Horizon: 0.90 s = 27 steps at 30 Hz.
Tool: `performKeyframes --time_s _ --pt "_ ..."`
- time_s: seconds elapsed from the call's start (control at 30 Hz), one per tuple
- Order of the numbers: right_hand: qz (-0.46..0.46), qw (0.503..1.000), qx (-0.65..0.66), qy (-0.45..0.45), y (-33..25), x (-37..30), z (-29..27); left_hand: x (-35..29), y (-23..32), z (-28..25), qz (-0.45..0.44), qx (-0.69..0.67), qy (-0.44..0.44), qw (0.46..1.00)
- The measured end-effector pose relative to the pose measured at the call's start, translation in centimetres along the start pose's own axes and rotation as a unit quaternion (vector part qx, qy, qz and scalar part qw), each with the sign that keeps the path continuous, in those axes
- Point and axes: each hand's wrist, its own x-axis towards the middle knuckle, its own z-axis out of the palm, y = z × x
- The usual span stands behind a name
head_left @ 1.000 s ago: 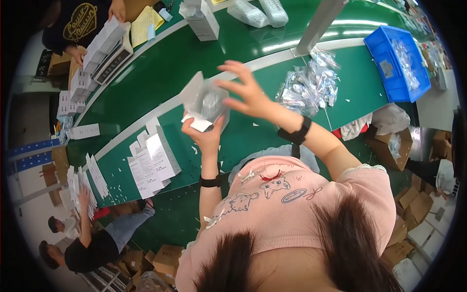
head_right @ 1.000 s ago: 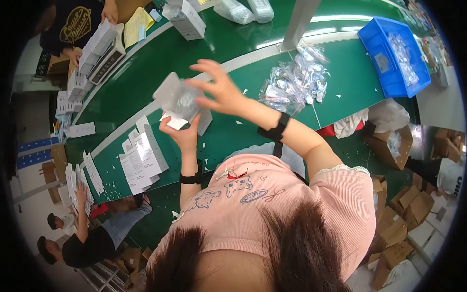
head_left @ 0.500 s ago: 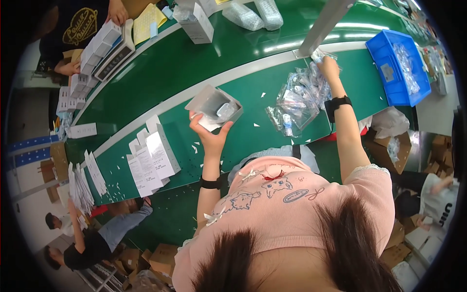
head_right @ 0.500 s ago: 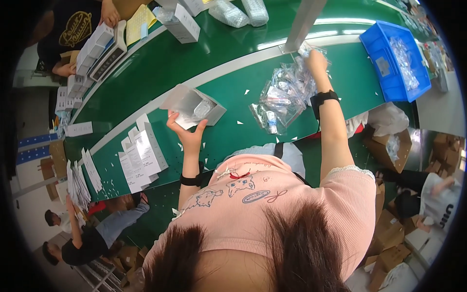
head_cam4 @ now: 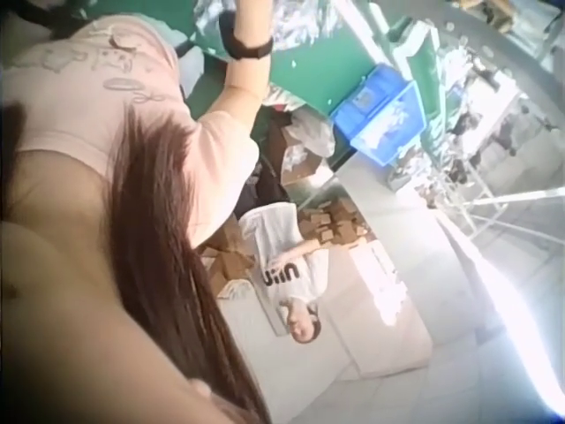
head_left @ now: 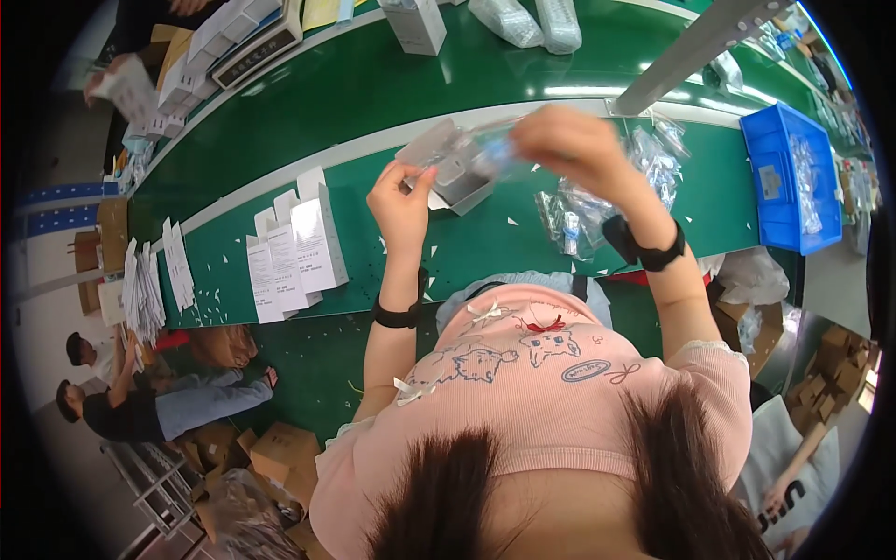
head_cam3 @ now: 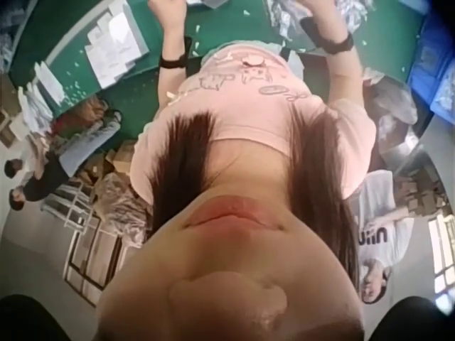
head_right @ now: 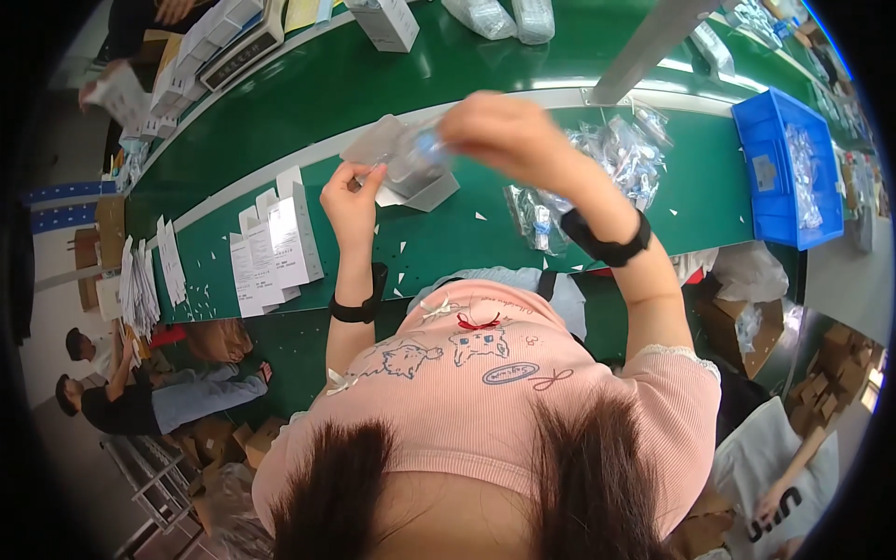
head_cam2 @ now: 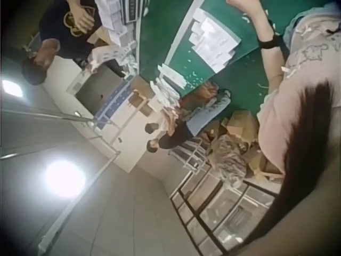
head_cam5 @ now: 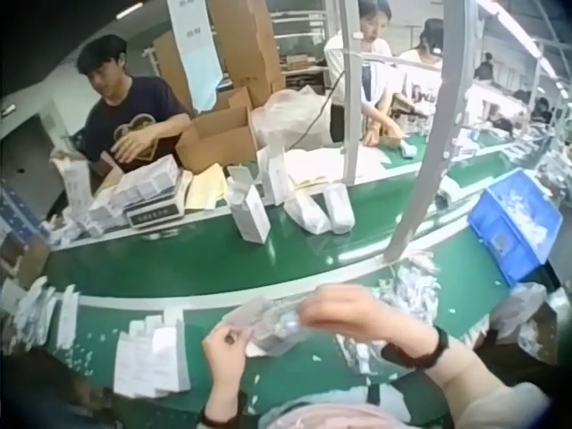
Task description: The person packages items by hand, placing a bubble-wrapped device and a small plastic bag into a white box. They then fold the box flaps closed and set the completed package aside on the green workbench before repeating the process.
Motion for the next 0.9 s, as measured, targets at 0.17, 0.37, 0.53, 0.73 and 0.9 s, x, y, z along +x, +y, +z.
performKeyframes --time_s 0.17,0.37,0.53,0.73,0.9 --pt "-0.042 0.956 -0.132 -0.26 1.4 1.5 5.5 0.2 -0.9 0.2 -0.047 -0.059 -0.009 0.997" --pt "-0.043 0.907 -0.21 -0.362 1.5 1.3 6.8 -0.1 -1.8 -0.4 -0.046 -0.162 -0.007 0.986" --pt "-0.009 0.993 -0.108 -0.04 5.4 -1.6 6.8 0.5 -5.4 -4.9 0.054 0.045 0.069 0.995" --pt "0.222 0.934 0.243 -0.136 9.1 -1.1 9.3 -0.3 -12.8 -10.2 -0.099 0.541 0.0 0.835" --pt "0.251 0.937 0.241 0.002 15.9 4.2 8.0 -1.9 -13.7 -9.3 -0.13 0.526 -0.042 0.839"
